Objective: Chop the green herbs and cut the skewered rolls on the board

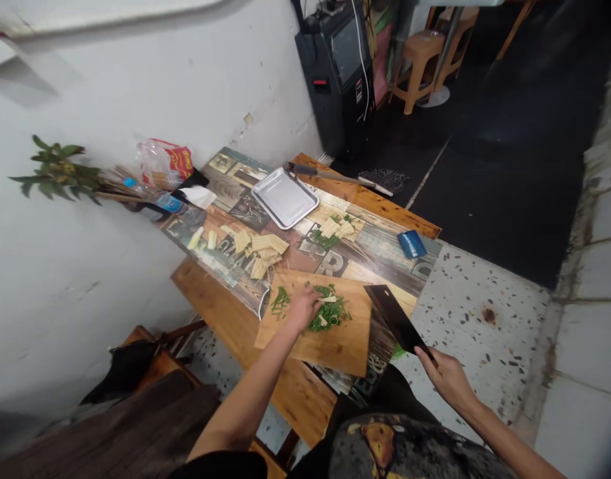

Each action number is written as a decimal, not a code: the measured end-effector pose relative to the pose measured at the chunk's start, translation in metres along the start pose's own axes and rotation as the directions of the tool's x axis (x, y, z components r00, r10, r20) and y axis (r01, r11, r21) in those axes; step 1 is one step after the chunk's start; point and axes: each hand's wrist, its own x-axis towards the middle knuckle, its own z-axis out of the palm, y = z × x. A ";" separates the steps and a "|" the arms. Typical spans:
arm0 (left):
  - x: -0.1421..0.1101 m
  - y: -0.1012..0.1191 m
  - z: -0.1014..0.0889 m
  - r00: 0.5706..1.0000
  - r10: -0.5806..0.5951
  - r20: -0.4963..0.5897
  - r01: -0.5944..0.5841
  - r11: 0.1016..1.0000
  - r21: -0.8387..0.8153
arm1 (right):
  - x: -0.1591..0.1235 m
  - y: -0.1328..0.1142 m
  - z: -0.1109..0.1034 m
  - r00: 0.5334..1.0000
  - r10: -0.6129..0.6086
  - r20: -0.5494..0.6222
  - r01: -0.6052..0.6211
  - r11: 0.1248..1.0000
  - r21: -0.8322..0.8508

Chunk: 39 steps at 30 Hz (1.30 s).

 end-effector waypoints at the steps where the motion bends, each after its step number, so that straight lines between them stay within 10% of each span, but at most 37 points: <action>1: -0.005 0.005 0.008 1.000 -0.020 -0.010 0.020 1.000 0.017 | 0.000 0.000 0.001 1.000 -0.012 0.000 0.012 1.000 0.000; 8: 0.004 0.032 0.030 0.962 -0.235 -0.141 0.245 0.968 0.059 | -0.005 -0.002 0.014 0.997 -0.078 -0.013 0.078 0.997 0.002; 13: 0.005 0.042 0.030 0.967 -0.196 -0.162 0.200 0.980 0.009 | -0.010 -0.001 0.019 0.993 -0.114 0.001 0.114 0.993 0.013; 18: -0.005 0.023 0.028 0.933 -0.151 -0.328 0.046 0.951 -0.307 | -0.012 0.001 0.017 0.996 -0.083 0.029 0.083 0.996 0.010; 23: -0.032 0.003 0.018 0.851 -0.385 -0.356 0.070 0.756 -0.650 | -0.014 0.005 0.014 0.998 -0.048 0.039 0.048 0.999 -0.012; 27: -0.060 0.004 0.025 0.866 -0.450 -0.217 0.195 0.705 -0.682 | -0.014 0.006 0.014 0.998 -0.041 0.041 0.041 0.999 -0.005; 32: -0.074 0.014 0.055 0.977 -0.196 -0.084 0.150 0.911 -0.384 | -0.013 0.003 0.015 0.997 -0.047 0.057 0.048 0.999 -0.012; 39: -0.067 0.013 0.054 0.971 -0.182 -0.154 0.119 0.930 -0.347 | -0.014 0.002 0.015 0.995 -0.067 0.075 0.068 0.997 -0.020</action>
